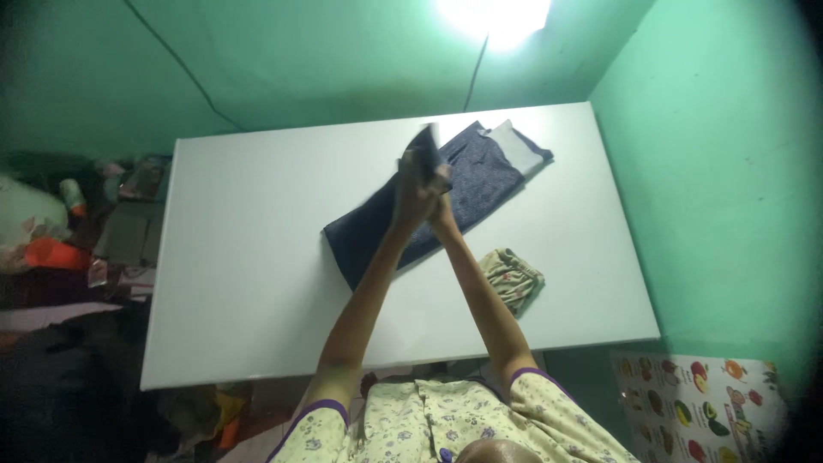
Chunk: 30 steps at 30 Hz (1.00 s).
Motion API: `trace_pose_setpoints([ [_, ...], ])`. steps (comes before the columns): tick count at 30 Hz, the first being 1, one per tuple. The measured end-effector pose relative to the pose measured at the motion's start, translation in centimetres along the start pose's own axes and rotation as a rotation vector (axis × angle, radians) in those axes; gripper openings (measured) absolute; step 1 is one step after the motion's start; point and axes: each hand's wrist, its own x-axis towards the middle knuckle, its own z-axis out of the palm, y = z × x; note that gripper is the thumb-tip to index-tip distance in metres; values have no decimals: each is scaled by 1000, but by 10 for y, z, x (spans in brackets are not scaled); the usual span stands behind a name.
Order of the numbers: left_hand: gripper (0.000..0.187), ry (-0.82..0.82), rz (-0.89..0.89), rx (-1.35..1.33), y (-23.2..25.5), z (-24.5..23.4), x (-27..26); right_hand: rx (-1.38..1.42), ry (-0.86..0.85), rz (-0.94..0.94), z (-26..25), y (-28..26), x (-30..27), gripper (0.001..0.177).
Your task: Folding various items of clothing including a shirt and shorts on a white table.
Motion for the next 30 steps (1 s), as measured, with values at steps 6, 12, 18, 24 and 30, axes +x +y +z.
trace_pose_setpoints([
  [6, 78, -222, 325, -207, 4, 31, -17, -62, 393, 125, -140, -51, 49, 51],
  [12, 64, -207, -14, 537, -157, 33, -52, 108, 587, 691, -227, -13, 20, 69],
  [18, 90, -326, -60, 807, -203, 32, -72, 214, 897, 493, -259, 52, 2, 61],
  [24, 102, -321, -11, 847, -192, 7, -84, 215, 901, 392, -254, 37, -4, 64],
  [30, 105, -299, -6, 907, -172, -37, -93, 67, 912, 506, -237, 4, -18, 65],
])
